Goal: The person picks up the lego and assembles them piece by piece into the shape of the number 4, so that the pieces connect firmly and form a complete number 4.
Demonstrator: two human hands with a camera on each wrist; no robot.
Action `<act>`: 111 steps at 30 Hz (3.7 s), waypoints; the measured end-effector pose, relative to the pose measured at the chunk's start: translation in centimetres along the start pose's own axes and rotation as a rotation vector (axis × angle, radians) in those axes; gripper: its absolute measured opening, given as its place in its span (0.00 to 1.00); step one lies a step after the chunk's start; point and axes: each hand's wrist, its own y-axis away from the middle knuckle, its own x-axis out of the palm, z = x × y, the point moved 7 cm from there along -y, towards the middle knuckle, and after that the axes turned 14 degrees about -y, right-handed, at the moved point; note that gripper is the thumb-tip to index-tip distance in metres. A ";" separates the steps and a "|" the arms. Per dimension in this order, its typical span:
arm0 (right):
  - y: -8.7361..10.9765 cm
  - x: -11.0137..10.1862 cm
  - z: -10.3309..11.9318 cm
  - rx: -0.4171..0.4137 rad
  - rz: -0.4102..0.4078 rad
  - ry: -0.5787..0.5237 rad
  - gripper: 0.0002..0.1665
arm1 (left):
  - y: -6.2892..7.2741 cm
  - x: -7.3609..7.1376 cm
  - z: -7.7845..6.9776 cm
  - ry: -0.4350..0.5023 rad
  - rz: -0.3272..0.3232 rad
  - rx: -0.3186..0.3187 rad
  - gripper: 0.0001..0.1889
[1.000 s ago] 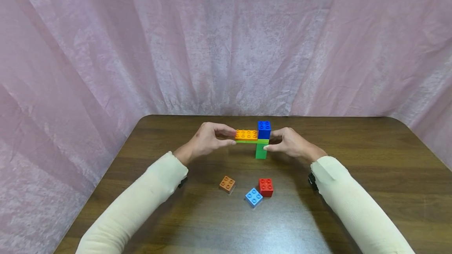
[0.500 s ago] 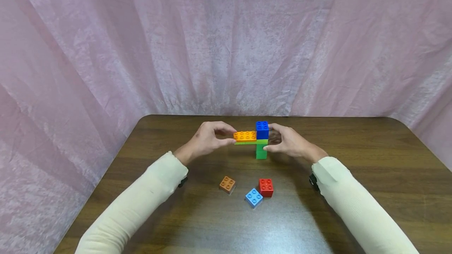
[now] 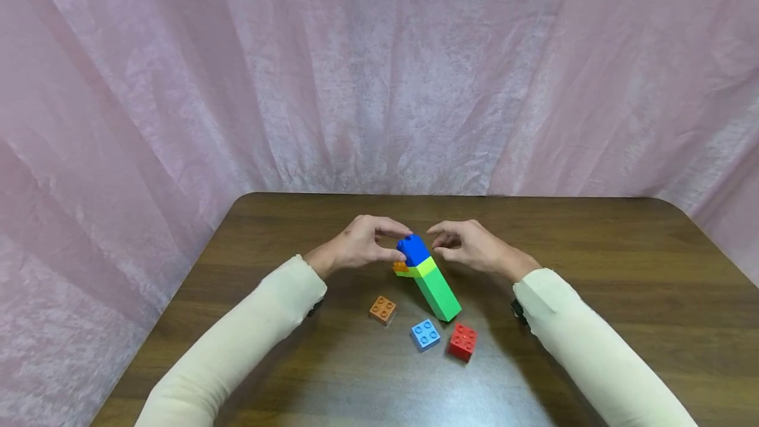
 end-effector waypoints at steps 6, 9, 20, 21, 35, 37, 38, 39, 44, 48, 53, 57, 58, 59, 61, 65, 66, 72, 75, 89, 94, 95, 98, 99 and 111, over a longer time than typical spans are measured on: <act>0.1 -0.2 0.0 0.031 0.027 -0.012 0.21 | -0.9 1.3 -0.7 0.041 0.090 0.019 0.24; 0.3 -0.5 -0.1 0.053 0.008 -0.025 0.21 | -1.0 1.4 -0.8 0.080 0.080 0.012 0.22; -0.1 -1.3 1.8 -0.034 -0.082 -0.096 0.26 | -1.4 -0.3 -0.6 0.007 -0.100 -0.028 0.23; -0.2 -1.2 2.0 -0.041 -0.082 -0.105 0.28 | -1.4 -0.5 -0.7 -0.004 -0.117 -0.033 0.23; -0.7 -1.5 3.1 -0.151 -0.182 -0.092 0.31 | -1.6 -2.3 -2.2 -0.018 -0.315 -0.024 0.19; -0.7 -1.7 3.0 -0.158 -0.192 -0.074 0.31 | -1.4 -2.5 -2.5 0.002 -0.342 -0.001 0.18; -0.7 -1.9 2.9 -0.161 -0.197 -0.066 0.31 | -1.3 -2.6 -2.7 0.009 -0.354 0.017 0.17; -0.7 -2.0 2.8 -0.163 -0.203 -0.058 0.31 | -1.1 -2.7 -2.9 0.015 -0.363 0.036 0.17; -0.5 -2.6 2.3 -0.176 -0.216 -0.059 0.32 | -0.3 -2.2 -3.9 0.033 -0.344 0.115 0.17; -0.3 -2.9 1.8 -0.164 -0.217 -0.070 0.31 | 0.3 -0.9 -4.4 0.050 -0.248 0.140 0.15; -0.2 -3.2 1.3 -0.122 -0.219 -0.087 0.29 | 0.8 1.5 -5.0 0.076 -0.091 0.157 0.14; -0.2 -3.3 1.2 -0.120 -0.202 -0.103 0.28 | 1.2 3.5 -5.9 0.096 0.022 0.152 0.15; -0.3 -3.3 1.2 -0.123 -0.198 -0.107 0.28 | 1.3 4.1 -6.3 0.102 0.052 0.157 0.15; -0.3 -3.3 1.2 -0.123 -0.194 -0.110 0.28 | 1.4 4.7 -6.7 0.106 0.080 0.167 0.16; -0.3 -3.4 1.2 -0.126 -0.197 -0.121 0.28 | 1.6 5.9 -7.7 0.097 0.136 0.192 0.16; -0.4 -3.5 1.1 -0.126 -0.207 -0.147 0.27 | 2.1 8.2 -9.8 -0.017 0.228 0.302 0.18; -0.5 -3.5 1.0 -0.124 -0.210 -0.149 0.26 | 2.2 8.7 -10.3 -0.061 0.241 0.332 0.18; -0.5 -3.7 1.1 -0.113 -0.218 -0.156 0.25 | 2.3 10.8 -12.2 -0.247 0.292 0.417 0.19; -0.6 -3.7 1.1 -0.116 -0.219 -0.174 0.24 | 2.4 11.3 -12.7 -0.281 0.319 0.419 0.16; -0.5 -3.8 0.9 -0.113 -0.215 -0.177 0.24 | 2.2 7.5 -10.9 -0.248 0.186 0.380 0.16; -0.4 -3.7 0.8 -0.109 -0.213 -0.174 0.24 | 2.0 4.8 -8.6 -0.150 0.129 0.265 0.16; -0.4 -3.7 0.8 -0.108 -0.212 -0.176 0.23 | 2.0 4.4 -8.2 -0.130 0.127 0.243 0.16; -0.3 -3.7 0.7 -0.110 -0.212 -0.184 0.24 | 2.0 3.4 -7.2 -0.080 0.112 0.195 0.17; -0.3 -3.7 0.7 -0.111 -0.213 -0.186 0.24 | 2.0 3.1 -6.9 -0.064 0.102 0.183 0.17; -0.5 -3.6 0.7 -0.094 -0.215 -0.188 0.25 | 1.7 -0.4 -4.5 -0.049 -0.029 0.096 0.17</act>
